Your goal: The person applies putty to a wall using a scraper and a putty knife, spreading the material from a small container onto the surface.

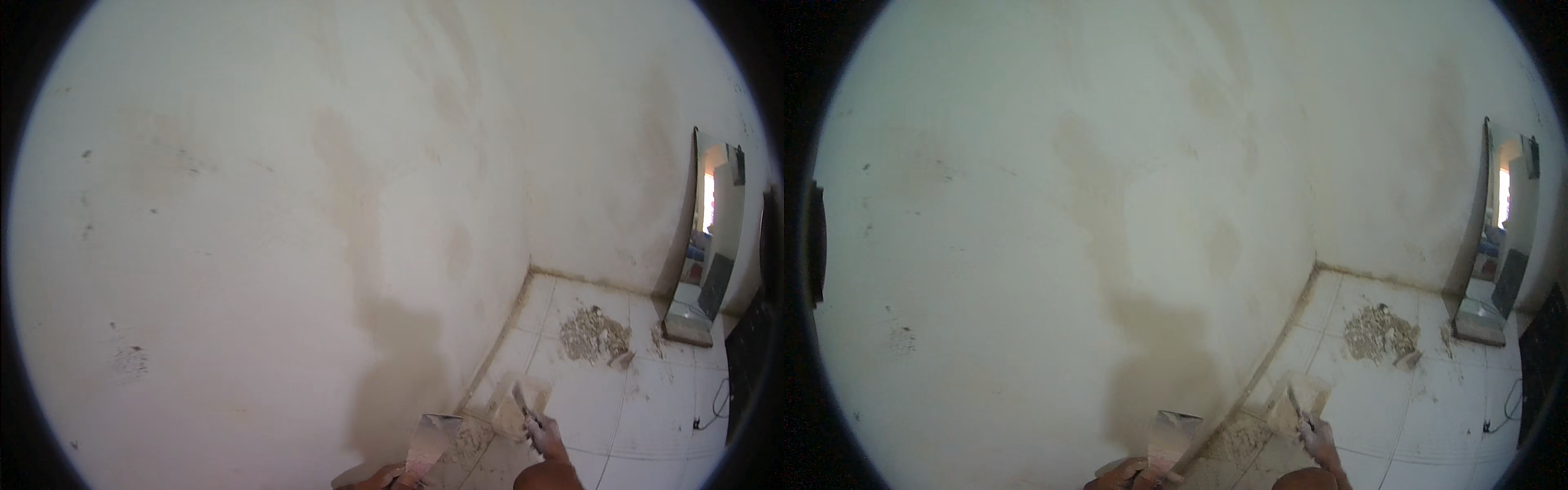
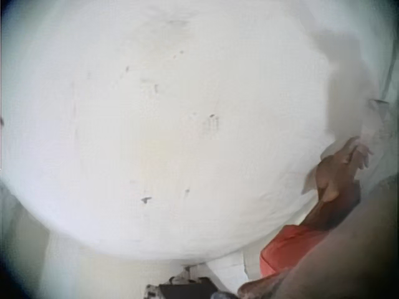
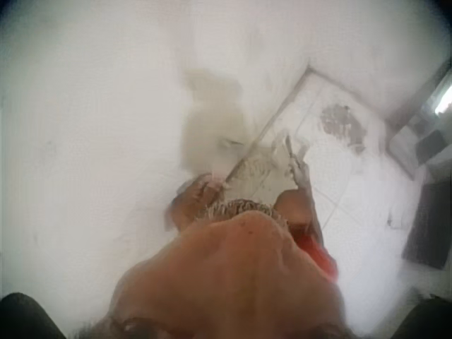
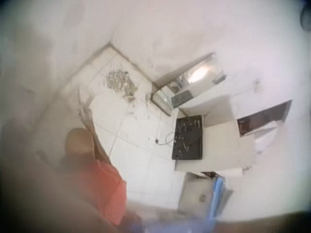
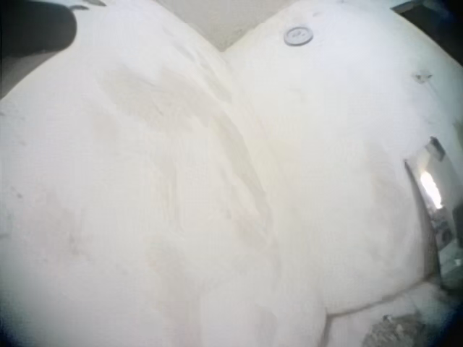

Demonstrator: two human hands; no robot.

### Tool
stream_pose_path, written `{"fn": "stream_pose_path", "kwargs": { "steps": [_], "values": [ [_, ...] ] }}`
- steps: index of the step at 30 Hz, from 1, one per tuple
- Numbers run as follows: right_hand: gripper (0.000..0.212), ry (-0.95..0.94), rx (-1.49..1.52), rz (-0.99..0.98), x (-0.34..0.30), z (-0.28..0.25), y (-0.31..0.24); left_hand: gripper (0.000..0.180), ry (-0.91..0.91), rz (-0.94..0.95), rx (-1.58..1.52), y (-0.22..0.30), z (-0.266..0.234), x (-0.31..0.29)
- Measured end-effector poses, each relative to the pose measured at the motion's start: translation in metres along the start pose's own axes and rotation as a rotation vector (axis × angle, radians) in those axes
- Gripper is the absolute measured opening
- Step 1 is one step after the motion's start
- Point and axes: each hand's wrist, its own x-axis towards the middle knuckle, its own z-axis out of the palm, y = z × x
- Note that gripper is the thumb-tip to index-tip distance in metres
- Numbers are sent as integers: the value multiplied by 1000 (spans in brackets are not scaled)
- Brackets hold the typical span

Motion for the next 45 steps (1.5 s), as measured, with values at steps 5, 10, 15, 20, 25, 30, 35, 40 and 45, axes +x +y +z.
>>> {"fn": "stream_pose_path", "kwargs": {
  "steps": [5, 10, 15, 20, 25, 30, 35, 40, 45],
  "values": [
    [25, 127, 729, 464, -2, 56, 71, 44, -103, 277, -302, -93, 5, 19],
    [26, 137, 773, 556, 0, 70, 65, 38, -114, 365, -136, -16, 3, 2],
    [27, 123, 778, 567, 2, 73, 60, 32, -57, 329, -133, -14, 7, 4],
    [28, 122, 781, 580, 2, 72, 64, 30, -54, 334, -129, -30, 10, 9],
    [29, 115, 774, 592, 12, 71, 61, 28, -60, 334, -110, -14, 12, 11],
    [30, 110, 777, 612, 14, 70, 63, 26, -58, 324, -90, -18, 15, 14],
    [31, 106, 768, 627, 14, 67, 67, 24, -52, 342, -99, -45, 18, 16],
    [32, 118, 751, 652, 10, 60, 80, 22, -85, 321, -54, -41, 21, 10],
    [33, 164, 752, 643, 2, 59, 113, 24, 49, 20, -35, -7, 26, 12]
  ]
}}
